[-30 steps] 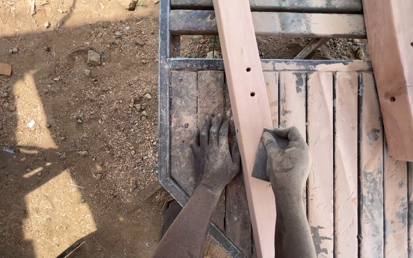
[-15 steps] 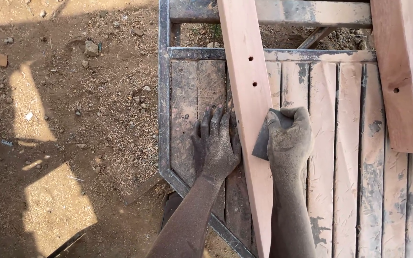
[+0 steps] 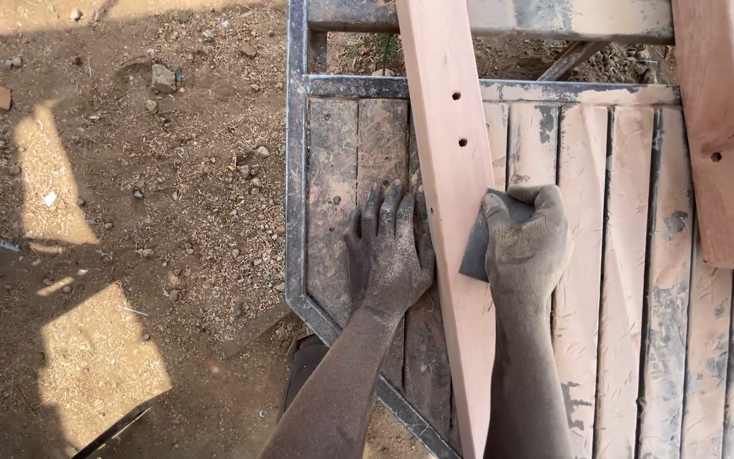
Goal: Manually sanding a wooden beam with sandpaper on a metal workbench to smooth the surface.
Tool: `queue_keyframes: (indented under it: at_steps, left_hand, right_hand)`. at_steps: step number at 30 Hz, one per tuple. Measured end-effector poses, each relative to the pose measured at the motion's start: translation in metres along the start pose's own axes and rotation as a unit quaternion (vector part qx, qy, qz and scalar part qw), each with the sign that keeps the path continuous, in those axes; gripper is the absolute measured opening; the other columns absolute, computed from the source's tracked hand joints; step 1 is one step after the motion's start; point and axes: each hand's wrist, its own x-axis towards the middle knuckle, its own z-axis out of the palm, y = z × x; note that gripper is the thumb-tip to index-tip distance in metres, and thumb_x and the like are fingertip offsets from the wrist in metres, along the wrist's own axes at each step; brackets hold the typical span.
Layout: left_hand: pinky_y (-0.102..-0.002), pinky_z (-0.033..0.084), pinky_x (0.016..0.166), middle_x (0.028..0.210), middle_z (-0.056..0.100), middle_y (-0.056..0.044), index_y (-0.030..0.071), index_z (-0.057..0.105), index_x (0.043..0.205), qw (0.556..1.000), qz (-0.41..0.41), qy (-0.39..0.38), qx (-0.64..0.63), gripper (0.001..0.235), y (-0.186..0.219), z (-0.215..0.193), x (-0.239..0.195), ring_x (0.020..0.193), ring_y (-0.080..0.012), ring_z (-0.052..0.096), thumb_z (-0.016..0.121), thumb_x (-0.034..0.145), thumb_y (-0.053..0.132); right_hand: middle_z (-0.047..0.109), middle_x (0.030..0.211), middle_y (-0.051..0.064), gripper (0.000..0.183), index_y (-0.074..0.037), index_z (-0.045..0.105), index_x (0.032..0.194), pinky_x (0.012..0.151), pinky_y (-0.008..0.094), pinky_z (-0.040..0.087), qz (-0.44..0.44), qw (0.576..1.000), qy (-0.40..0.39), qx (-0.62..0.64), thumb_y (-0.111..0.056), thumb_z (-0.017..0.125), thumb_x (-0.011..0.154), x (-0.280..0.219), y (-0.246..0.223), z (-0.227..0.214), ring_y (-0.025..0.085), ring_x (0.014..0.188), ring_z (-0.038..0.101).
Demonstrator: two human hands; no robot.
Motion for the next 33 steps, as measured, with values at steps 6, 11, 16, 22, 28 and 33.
queue_keyframes:
  at_steps: [6, 11, 16, 22, 28, 33]
  left_hand:
    - [-0.058, 0.038, 0.111, 0.15, 0.051, -0.014, 0.011, 0.06, 0.134, 1.0, -0.005, -0.013, -0.005, 0.048, 0.001, -0.003, 0.002, 0.146, -0.0363, 0.043, 0.062, 0.09, 0.03]
    - [-0.059, 0.039, 0.111, 0.152, 0.05, -0.014, 0.011, 0.06, 0.135, 1.0, -0.005, -0.015, -0.011, 0.05, 0.002, -0.006, 0.0, 0.147, -0.0362, 0.041, 0.063, 0.09, 0.031]
    - [-0.059, 0.038, 0.111, 0.152, 0.05, -0.014, 0.011, 0.059, 0.135, 1.0, -0.011, -0.023, -0.011, 0.048, 0.002, -0.008, 0.003, 0.147, -0.0364, 0.041, 0.062, 0.091, 0.031]
    - [-0.058, 0.039, 0.111, 0.151, 0.051, -0.014, 0.011, 0.06, 0.136, 1.0, -0.003, -0.012, -0.007, 0.049, 0.001, -0.001, 0.003, 0.146, -0.036, 0.042, 0.062, 0.092, 0.032]
    - [-0.056, 0.039, 0.111, 0.151, 0.052, -0.013, 0.012, 0.06, 0.136, 1.0, -0.008, -0.01, 0.001, 0.048, 0.001, -0.005, -0.003, 0.146, -0.0346, 0.042, 0.061, 0.092, 0.032]
    - [-0.057, 0.039, 0.111, 0.152, 0.052, -0.012, 0.012, 0.06, 0.135, 1.0, -0.005, -0.005, 0.004, 0.049, 0.001, -0.003, 0.003, 0.147, -0.0348, 0.042, 0.061, 0.09, 0.032]
  right_hand:
    - [0.073, 0.097, 0.014, 0.029, -0.019, 0.072, 0.11, 0.084, 0.047, 0.054, 0.033, 0.999, -0.031, 0.001, -0.036, 0.08, 0.087, -0.012, 0.0, -0.004, 0.039, 0.1, 0.069]
    - [0.072, 0.098, 0.014, 0.029, -0.021, 0.071, 0.11, 0.083, 0.049, 0.054, 0.007, 1.0, -0.011, 0.004, -0.038, 0.08, 0.089, 0.0, 0.002, -0.002, 0.04, 0.101, 0.068]
    - [0.072, 0.096, 0.015, 0.03, -0.018, 0.072, 0.109, 0.081, 0.048, 0.054, 0.015, 0.999, -0.038, 0.023, -0.035, 0.081, 0.086, -0.002, 0.013, 0.004, 0.041, 0.099, 0.069]
    - [0.072, 0.097, 0.013, 0.027, -0.022, 0.071, 0.11, 0.081, 0.046, 0.055, 0.015, 1.0, 0.002, 0.005, -0.037, 0.08, 0.089, -0.005, -0.002, -0.002, 0.037, 0.099, 0.07]
    - [0.072, 0.096, 0.013, 0.028, -0.021, 0.072, 0.111, 0.081, 0.045, 0.053, -0.003, 1.0, -0.012, 0.011, -0.037, 0.08, 0.089, -0.007, -0.001, -0.005, 0.037, 0.099, 0.069]
    - [0.072, 0.097, 0.013, 0.028, -0.022, 0.073, 0.108, 0.084, 0.046, 0.053, 0.001, 1.0, -0.018, 0.014, -0.037, 0.082, 0.087, -0.001, 0.013, 0.007, 0.039, 0.099, 0.069]
